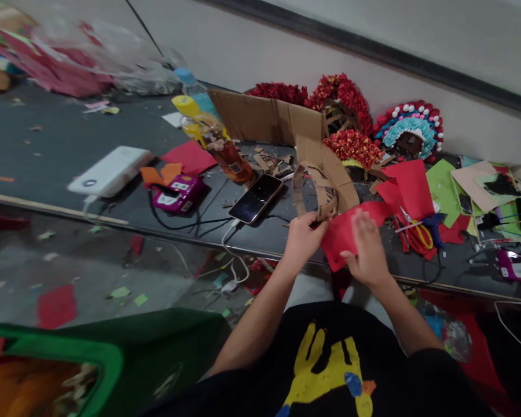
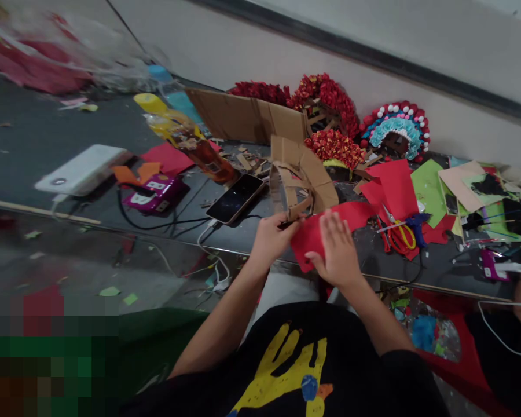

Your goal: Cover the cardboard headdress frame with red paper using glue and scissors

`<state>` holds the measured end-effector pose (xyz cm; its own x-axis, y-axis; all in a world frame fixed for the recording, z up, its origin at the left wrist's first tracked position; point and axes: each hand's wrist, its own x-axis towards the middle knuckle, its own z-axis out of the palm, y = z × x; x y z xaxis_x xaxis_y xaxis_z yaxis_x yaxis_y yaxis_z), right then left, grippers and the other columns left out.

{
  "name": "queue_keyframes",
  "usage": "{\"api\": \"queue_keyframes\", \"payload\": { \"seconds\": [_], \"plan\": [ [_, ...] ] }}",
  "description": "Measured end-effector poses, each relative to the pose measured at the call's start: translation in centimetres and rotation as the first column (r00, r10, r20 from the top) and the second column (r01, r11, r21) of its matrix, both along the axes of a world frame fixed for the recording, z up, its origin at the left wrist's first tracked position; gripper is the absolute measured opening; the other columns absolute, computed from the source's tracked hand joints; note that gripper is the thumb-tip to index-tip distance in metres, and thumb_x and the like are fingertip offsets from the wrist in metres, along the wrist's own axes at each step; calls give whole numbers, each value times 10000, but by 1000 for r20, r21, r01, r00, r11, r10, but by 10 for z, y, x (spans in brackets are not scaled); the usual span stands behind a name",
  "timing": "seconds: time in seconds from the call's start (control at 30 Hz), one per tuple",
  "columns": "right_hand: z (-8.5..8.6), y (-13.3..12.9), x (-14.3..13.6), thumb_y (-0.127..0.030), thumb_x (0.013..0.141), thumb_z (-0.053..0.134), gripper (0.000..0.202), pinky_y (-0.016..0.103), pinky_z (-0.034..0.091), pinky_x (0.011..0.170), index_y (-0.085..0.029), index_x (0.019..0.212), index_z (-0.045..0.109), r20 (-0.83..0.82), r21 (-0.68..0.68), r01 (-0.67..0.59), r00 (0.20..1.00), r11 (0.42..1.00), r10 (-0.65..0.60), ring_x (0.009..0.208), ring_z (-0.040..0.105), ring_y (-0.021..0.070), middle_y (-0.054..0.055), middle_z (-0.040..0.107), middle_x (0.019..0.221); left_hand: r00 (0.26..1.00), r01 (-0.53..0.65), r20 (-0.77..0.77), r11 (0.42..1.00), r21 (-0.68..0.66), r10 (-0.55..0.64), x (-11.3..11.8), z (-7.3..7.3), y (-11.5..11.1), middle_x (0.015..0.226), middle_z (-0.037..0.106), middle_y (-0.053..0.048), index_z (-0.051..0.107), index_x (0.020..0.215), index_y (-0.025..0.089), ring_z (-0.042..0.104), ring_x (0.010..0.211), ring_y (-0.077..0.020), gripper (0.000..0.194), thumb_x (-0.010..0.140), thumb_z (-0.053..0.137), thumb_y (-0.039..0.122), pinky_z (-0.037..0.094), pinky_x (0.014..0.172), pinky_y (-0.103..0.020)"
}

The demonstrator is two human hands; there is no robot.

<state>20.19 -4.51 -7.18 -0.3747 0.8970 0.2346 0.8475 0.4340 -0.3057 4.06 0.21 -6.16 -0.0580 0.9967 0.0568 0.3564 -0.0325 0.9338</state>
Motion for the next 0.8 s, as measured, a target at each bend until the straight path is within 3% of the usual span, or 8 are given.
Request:
{"api": "queue_keyframes", "payload": {
  "seconds": [0.17,0.27,0.37,0.5,0.53,0.6,0.7,0.8],
  "plan": [
    [0,-5,10,-614,884,224,758,475,252,1102,-109,1448,228,2,4,-69,998,998,69,1372,287,271,177,393,1432,1000,20,17,999,-33,-19,4,7,0,788,727,-23,723,826,129,637,757,-182,251,743,568,309,483,701,-263],
    [1,-7,15,-642,867,240,780,508,219,1109,-120,1446,241,-21,36,13,1000,999,-12,1383,255,296,174,378,1441,999,47,15,998,-30,-46,6,12,-1,755,717,-23,721,803,130,627,729,-182,245,743,567,311,470,647,-256],
    [5,-9,18,-677,849,226,820,473,257,1105,-112,1442,254,-34,1,-147,989,989,147,1371,288,280,178,413,1418,997,77,4,997,25,-77,8,16,-3,740,704,-18,712,765,134,619,713,-172,220,748,556,287,459,643,-249],
    [2,-11,15,-699,834,85,888,503,199,1123,-82,1472,117,-202,27,13,979,1000,-7,1417,156,276,189,275,1492,993,90,-85,994,60,-85,10,22,-5,666,664,-1,677,696,145,586,647,-149,214,773,530,280,433,595,-232],
    [-1,-11,12,-728,812,85,925,492,220,1120,-84,1475,92,-236,3,-45,971,999,44,1418,154,274,188,259,1499,984,110,-150,991,70,-98,11,25,-5,644,649,-1,656,656,150,576,632,-146,217,779,525,272,426,589,-232],
    [-8,-13,4,-761,786,113,953,429,268,1116,-110,1480,74,-322,-97,-191,935,977,151,1414,180,244,164,252,1508,935,170,-332,979,110,-126,12,34,-6,640,640,-20,613,602,159,572,637,-154,219,784,516,233,424,612,-245],
    [-16,-16,-5,-710,826,77,872,387,277,1117,-136,1483,65,-582,-155,-141,813,978,25,1406,215,198,140,270,1505,795,245,-596,959,143,-114,17,61,-11,743,664,-77,625,670,158,603,717,-200,201,809,486,201,435,674,-289],
    [-21,-19,-14,-718,822,76,868,381,370,1054,-148,1472,149,-739,-239,-140,668,961,-87,1330,381,203,150,432,1408,632,320,-768,937,136,-105,29,93,-21,775,658,-101,649,724,155,618,779,-242,202,827,485,213,448,722,-336]
  ]
}}
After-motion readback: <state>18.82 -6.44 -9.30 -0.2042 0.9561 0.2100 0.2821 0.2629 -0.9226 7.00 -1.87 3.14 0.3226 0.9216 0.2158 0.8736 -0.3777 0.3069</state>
